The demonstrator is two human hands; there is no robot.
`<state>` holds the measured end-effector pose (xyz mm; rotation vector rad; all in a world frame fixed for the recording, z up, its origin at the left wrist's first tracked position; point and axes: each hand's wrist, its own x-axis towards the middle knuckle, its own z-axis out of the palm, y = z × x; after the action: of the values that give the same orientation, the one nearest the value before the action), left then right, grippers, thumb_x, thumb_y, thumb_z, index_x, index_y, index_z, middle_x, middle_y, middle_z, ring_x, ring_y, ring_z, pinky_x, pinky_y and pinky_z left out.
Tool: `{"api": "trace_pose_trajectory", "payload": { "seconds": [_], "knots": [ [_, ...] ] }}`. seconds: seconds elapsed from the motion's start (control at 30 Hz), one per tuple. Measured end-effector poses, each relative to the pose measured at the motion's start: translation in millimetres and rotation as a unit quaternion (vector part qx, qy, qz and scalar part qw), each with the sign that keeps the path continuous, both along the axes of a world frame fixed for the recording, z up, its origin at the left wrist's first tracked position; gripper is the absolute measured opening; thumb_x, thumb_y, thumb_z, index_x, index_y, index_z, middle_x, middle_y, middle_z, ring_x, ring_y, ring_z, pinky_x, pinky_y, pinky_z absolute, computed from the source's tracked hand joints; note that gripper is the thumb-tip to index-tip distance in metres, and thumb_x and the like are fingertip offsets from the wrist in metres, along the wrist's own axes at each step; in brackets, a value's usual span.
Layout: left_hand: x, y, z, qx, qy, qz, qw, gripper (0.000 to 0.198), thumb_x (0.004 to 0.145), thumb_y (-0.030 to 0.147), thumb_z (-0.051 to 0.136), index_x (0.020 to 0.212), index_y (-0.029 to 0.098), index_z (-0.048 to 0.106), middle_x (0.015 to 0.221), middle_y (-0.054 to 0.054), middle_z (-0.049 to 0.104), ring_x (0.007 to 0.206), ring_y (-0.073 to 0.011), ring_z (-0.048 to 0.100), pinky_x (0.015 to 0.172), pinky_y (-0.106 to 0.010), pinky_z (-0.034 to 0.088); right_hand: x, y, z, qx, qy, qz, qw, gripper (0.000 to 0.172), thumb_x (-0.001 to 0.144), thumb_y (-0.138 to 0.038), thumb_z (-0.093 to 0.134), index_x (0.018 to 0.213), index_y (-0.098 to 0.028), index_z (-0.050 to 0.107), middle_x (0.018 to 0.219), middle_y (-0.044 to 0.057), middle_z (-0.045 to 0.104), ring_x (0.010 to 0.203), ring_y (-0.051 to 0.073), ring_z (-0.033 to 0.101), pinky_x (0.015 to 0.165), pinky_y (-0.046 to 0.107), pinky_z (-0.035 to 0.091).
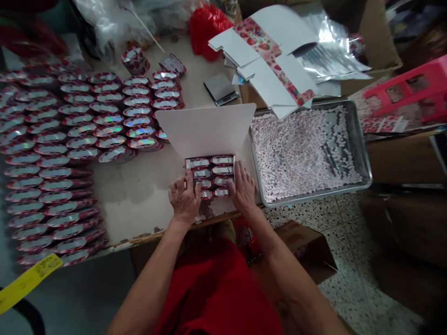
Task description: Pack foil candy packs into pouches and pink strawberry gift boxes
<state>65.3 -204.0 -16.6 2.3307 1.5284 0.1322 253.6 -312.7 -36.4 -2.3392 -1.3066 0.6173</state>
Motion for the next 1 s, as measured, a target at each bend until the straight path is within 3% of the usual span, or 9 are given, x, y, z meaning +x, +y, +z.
{"api": "trace_pose_trajectory", "payload": {
  "seconds": [0.13, 0.3, 0.4, 0.5, 0.57, 0.63, 0.77, 0.87, 1.0],
  "knots": [
    [-2, 11, 6.6, -0.019, -0.023, 0.018, 0.999, 0.056, 0.106, 0.051, 0.046, 0.151, 0.022, 0.062, 0.132, -0.018, 0.063, 0.122, -0.0346, 0.056, 0.111, -0.053, 0.044, 4, 9, 20.8, -0.029, -0.06, 0.007, 0.998, 0.074, 0.108, -0.058, 0.042, 0.169, -0.018, 0.033, 0.172, 0.019, 0.036, 0.159, 0.043, 0.027, 0.123, 0.068, 0.028],
    [-30, 54, -7.6, -0.143, -0.252, 0.015, 0.957, 0.039, 0.093, 0.051, 0.069, 0.119, 0.025, 0.081, 0.113, -0.008, 0.064, 0.109, -0.0233, 0.064, 0.103, -0.04, 0.051, 50, 10, 5.7, 0.1, 0.166, 0.023, 0.981, 0.048, 0.108, -0.049, 0.045, 0.144, -0.025, 0.066, 0.137, 0.014, 0.069, 0.122, 0.029, 0.064, 0.101, 0.045, 0.055],
    [-35, 72, -17.8, -0.212, -0.31, 0.062, 0.925, 0.046, 0.079, 0.05, 0.082, 0.117, 0.024, 0.078, 0.12, -0.007, 0.062, 0.113, -0.0226, 0.064, 0.095, -0.034, 0.055, 62, 10, -11.5, 0.133, 0.265, -0.024, 0.955, 0.048, 0.1, -0.045, 0.061, 0.144, -0.025, 0.065, 0.126, 0.012, 0.069, 0.096, 0.022, 0.068, 0.08, 0.037, 0.06],
    [-25, 93, -24.1, -0.271, -0.332, 0.075, 0.9, 0.075, 0.062, 0.039, 0.093, 0.131, 0.026, 0.067, 0.131, -0.009, 0.062, 0.118, -0.0257, 0.064, 0.09, -0.034, 0.058, 64, 18, -17.3, 0.131, 0.283, -0.045, 0.949, 0.071, 0.093, -0.036, 0.067, 0.161, -0.027, 0.046, 0.136, 0.013, 0.063, 0.091, 0.02, 0.067, 0.081, 0.038, 0.061],
    [-15, 112, -26.2, -0.335, -0.336, 0.025, 0.88, 0.085, 0.052, 0.035, 0.096, 0.131, 0.025, 0.065, 0.133, -0.01, 0.065, 0.117, -0.0285, 0.066, 0.09, -0.038, 0.06, 68, 26, -15.5, 0.117, 0.276, -0.023, 0.954, 0.087, 0.089, -0.032, 0.072, 0.168, -0.028, 0.034, 0.147, 0.016, 0.057, 0.093, 0.021, 0.067, 0.088, 0.041, 0.061],
    [-8, 131, -26.5, -0.381, -0.316, -0.055, 0.867, 0.075, 0.053, 0.036, 0.095, 0.122, 0.022, 0.07, 0.124, -0.01, 0.071, 0.11, -0.0306, 0.069, 0.092, -0.045, 0.061, 77, 33, -12.0, 0.099, 0.267, 0.013, 0.958, 0.091, 0.086, -0.029, 0.074, 0.168, -0.027, 0.034, 0.153, 0.017, 0.053, 0.094, 0.022, 0.068, 0.09, 0.043, 0.062],
    [-6, 156, -18.6, -0.253, -0.206, -0.231, 0.916, 0.047, 0.073, 0.04, 0.084, 0.116, 0.022, 0.079, 0.118, -0.012, 0.076, 0.11, -0.0337, 0.069, 0.107, -0.057, 0.054, 100, 40, -3.4, 0.079, 0.196, 0.12, 0.97, 0.063, 0.091, -0.028, 0.068, 0.153, -0.028, 0.057, 0.15, 0.011, 0.06, 0.108, 0.026, 0.07, 0.096, 0.043, 0.061],
    [-12, 157, -0.5, -0.181, -0.13, -0.309, 0.924, 0.038, 0.087, 0.032, 0.068, 0.123, 0.026, 0.079, 0.136, -0.011, 0.071, 0.132, -0.0349, 0.061, 0.12, -0.058, 0.042, 110, 39, 11.5, 0.048, 0.05, 0.229, 0.971, 0.047, 0.097, -0.028, 0.063, 0.144, -0.027, 0.067, 0.16, 0.01, 0.054, 0.138, 0.033, 0.058, 0.115, 0.052, 0.05],
    [-21, 128, 29.7, -0.121, 0.026, -0.455, 0.882, 0.071, 0.089, 0.012, 0.053, 0.158, 0.026, 0.052, 0.168, -0.009, 0.046, 0.163, -0.0327, 0.028, 0.132, -0.057, 0.023, 100, 35, 40.6, 0.017, -0.082, 0.375, 0.923, 0.064, 0.093, -0.024, 0.064, 0.155, -0.012, 0.053, 0.173, 0.018, 0.034, 0.16, 0.04, 0.029, 0.128, 0.06, 0.031]
  ]
}}
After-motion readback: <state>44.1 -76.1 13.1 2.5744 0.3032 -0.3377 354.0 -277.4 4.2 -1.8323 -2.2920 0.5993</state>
